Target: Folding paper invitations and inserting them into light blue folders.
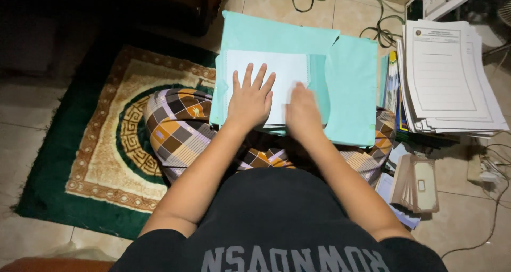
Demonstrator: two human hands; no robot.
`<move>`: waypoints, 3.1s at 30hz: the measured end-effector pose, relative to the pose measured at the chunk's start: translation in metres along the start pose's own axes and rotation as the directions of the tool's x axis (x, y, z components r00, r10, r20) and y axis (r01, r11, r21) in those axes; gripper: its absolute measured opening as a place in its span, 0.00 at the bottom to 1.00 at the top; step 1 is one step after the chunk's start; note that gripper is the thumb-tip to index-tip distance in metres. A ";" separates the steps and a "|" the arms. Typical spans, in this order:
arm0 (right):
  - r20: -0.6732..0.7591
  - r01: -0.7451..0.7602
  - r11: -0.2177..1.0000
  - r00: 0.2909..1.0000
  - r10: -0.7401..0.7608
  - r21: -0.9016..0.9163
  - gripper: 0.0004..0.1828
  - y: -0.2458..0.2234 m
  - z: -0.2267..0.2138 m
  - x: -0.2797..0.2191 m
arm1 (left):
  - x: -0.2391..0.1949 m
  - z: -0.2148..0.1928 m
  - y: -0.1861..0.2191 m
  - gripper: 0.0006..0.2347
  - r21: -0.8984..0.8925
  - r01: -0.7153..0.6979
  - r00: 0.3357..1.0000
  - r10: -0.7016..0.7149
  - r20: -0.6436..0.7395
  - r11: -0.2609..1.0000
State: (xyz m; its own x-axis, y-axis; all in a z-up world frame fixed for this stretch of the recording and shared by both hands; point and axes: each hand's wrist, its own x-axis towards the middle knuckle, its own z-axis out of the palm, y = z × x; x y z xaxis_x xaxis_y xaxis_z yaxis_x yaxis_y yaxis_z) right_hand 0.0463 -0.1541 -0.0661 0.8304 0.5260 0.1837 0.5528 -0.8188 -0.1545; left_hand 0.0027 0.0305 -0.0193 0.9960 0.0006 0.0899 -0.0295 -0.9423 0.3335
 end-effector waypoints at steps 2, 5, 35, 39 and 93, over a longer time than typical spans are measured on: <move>0.036 0.032 0.997 0.999 -0.034 0.069 0.29 -0.029 -0.014 0.019 | 0.001 0.001 -0.001 0.22 0.004 0.004 1.000 -0.004 -0.002 1.000; 0.064 0.025 0.990 0.997 -0.034 0.140 0.32 -0.021 -0.021 0.041 | 0.000 -0.001 0.000 0.22 -0.001 0.013 1.000 -0.013 0.005 1.000; 0.249 -0.064 0.998 0.967 0.057 0.019 0.36 0.006 -0.059 -0.006 | 0.064 -0.010 0.035 0.25 0.060 0.224 0.967 -0.229 0.106 0.973; 0.289 -0.087 0.995 0.955 0.071 0.045 0.37 0.007 -0.062 -0.013 | 0.063 -0.013 0.035 0.25 0.050 0.209 0.968 -0.214 0.132 0.977; 0.486 -0.622 0.221 0.748 0.452 0.751 0.42 0.055 -0.076 0.030 | -0.020 -0.041 -0.060 0.12 -0.731 0.062 0.920 -0.323 -0.223 0.680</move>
State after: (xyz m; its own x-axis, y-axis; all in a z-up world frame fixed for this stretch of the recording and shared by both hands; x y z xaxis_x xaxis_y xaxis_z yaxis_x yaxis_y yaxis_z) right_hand 0.0961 -0.2007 0.0049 0.9045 0.1351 -0.4044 -0.3422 -0.3357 -0.8776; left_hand -0.0186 0.1010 -0.0023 0.9066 0.3799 0.1838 -0.0203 -0.3959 0.9181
